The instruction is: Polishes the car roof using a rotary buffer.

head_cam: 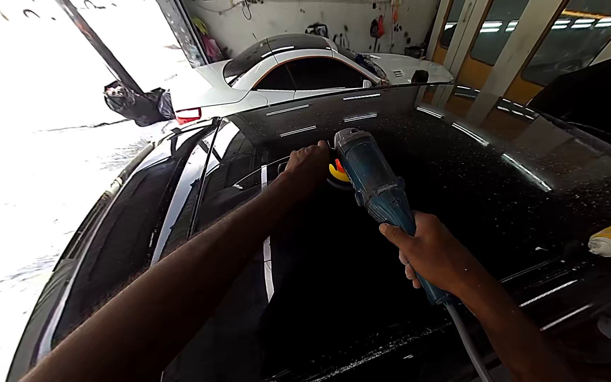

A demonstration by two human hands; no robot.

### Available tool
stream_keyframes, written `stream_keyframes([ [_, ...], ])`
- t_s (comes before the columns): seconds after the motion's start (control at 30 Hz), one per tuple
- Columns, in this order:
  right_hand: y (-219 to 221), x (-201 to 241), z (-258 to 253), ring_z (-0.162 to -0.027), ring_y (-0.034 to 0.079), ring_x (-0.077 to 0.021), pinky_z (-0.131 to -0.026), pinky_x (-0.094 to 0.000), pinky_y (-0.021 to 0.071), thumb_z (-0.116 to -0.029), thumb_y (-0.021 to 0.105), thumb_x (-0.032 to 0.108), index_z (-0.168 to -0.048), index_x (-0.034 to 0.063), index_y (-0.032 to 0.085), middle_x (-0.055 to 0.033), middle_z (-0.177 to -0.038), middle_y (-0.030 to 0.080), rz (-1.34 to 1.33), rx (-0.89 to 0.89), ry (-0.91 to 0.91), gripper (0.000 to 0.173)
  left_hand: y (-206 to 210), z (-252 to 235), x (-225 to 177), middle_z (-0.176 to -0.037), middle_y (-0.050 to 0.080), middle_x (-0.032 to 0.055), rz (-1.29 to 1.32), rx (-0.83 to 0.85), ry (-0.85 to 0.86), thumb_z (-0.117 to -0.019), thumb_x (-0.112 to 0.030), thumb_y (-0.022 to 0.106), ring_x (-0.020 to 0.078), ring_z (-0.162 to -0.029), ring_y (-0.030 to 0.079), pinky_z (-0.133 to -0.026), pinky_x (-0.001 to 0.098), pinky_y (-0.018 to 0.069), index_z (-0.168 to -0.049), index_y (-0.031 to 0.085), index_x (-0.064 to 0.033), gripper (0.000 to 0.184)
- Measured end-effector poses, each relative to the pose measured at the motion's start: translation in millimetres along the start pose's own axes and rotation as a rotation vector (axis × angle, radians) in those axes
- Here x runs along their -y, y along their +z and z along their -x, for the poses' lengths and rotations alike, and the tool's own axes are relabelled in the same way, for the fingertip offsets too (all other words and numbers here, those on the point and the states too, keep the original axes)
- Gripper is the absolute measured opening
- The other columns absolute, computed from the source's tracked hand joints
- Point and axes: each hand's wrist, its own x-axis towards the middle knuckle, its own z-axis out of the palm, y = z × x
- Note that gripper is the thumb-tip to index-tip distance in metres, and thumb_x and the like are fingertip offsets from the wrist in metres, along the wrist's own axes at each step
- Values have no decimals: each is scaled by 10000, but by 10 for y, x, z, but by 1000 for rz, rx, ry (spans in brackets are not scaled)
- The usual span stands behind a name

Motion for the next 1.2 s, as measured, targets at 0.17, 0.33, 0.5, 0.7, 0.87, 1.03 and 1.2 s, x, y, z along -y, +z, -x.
stream_keyframes([
  [0.17, 195, 109, 28, -441, 613, -155, -431, -297, 564, -1028, 598, 478, -1120, 86, 541, -82, -657, 613, 18, 61, -11, 407, 21, 197, 338, -985, 682, 266, 25, 5, -69, -1006, -203, 635, 486, -972, 689, -806, 662, 529, -1178, 549, 25, 299],
  [0.33, 434, 260, 76, -517, 641, -159, -497, -333, 572, -1019, 592, 488, -1105, 59, 580, -82, -720, 628, 80, 133, -43, 437, -10, 537, 723, -1027, 678, 296, 1, 16, -142, -1031, -200, 585, 524, -979, 682, -806, 694, 533, -1247, 533, 31, 320],
  [0.5, 396, 238, 65, -667, 661, -231, -573, -405, 559, -1017, 617, 423, -1124, -19, 612, -140, -860, 644, 91, 127, -216, 455, -155, 738, 440, -1181, 637, 362, 62, 34, -98, -1086, -123, 507, 503, -1136, 645, -961, 641, 506, -1322, 524, 118, 338],
  [0.7, 74, 52, 212, -630, 647, -214, -542, -385, 553, -1021, 615, 452, -1194, -6, 572, -125, -850, 628, 22, 110, -195, 491, -638, 939, -342, -1361, 579, 359, 139, 132, -41, -1082, -18, 437, 443, -1344, 543, -1148, 538, 383, -1336, 552, 162, 332],
  [0.87, -210, -136, 370, -636, 659, -222, -555, -397, 566, -1034, 582, 474, -1195, -1, 559, -130, -857, 629, -16, 50, -156, 502, -612, 680, -627, -1331, 572, 391, 65, 146, 2, -1069, -93, 526, 531, -1302, 548, -1073, 645, 422, -1401, 461, 141, 412],
  [1.03, -489, -328, 511, -625, 655, -218, -559, -396, 566, -1040, 557, 490, -1181, 7, 553, -123, -843, 623, -37, -27, -97, 503, -484, 410, -988, -1243, 614, 392, 26, 91, 130, -1043, -106, 601, 559, -1217, 591, -1018, 670, 447, -1330, 511, 148, 394],
  [1.2, -710, -508, 623, -601, 657, -217, -546, -398, 574, -1042, 537, 506, -1187, 20, 545, -117, -828, 626, -75, -91, -40, 507, -346, 122, -1321, -1161, 667, 329, -61, 64, 202, -1045, -201, 606, 519, -1137, 651, -932, 658, 512, -1297, 543, 85, 386],
])
